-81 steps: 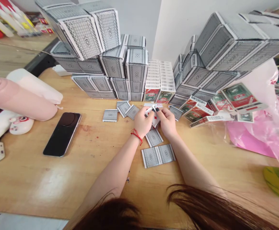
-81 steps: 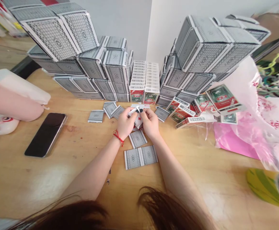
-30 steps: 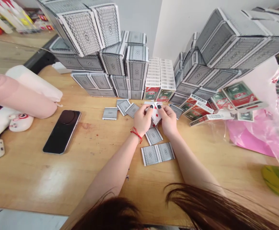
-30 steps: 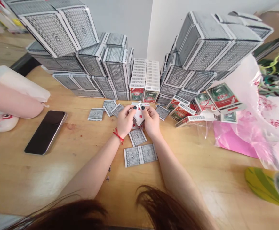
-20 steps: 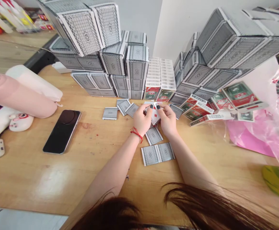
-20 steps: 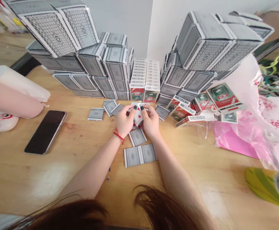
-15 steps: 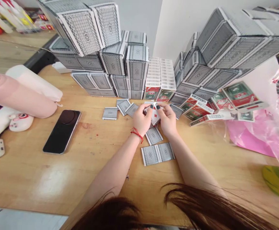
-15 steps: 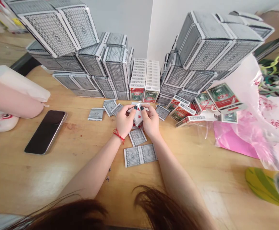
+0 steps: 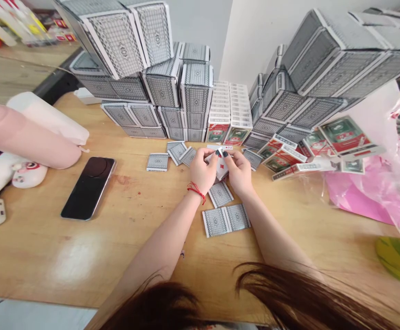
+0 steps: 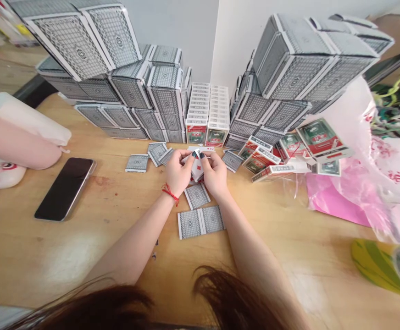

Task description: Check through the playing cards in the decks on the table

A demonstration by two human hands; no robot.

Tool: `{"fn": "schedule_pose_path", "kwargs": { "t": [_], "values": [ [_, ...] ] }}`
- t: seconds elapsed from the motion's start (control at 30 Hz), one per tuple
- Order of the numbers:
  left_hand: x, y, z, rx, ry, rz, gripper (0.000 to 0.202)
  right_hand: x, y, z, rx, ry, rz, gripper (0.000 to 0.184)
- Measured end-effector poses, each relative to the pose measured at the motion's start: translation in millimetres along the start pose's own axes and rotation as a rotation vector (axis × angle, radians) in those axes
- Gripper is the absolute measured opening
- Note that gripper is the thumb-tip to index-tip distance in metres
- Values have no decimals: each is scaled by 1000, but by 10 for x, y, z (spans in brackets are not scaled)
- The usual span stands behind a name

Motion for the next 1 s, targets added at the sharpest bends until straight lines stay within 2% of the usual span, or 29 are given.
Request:
{"fn": "schedule_pose_path", "kwargs": {
  "t": [0.5,1.0],
  "values": [
    [14,-20,-18,-48,21,15,5,-24,-17,6,-26,3,49,19],
    [-11,-22,-13,-34,47,44,10,-30,-22,19,-32,5,78,19]
  ]
}}
Point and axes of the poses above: each hand's wrist, its own z-axis away from the middle knuckle, its own y-axis out of the back of the hand, x = y × z, the point moved 2 cm from there along -z, towards the middle knuckle, and after that the axes turned 1 degree about y, right-handed, at the moved point
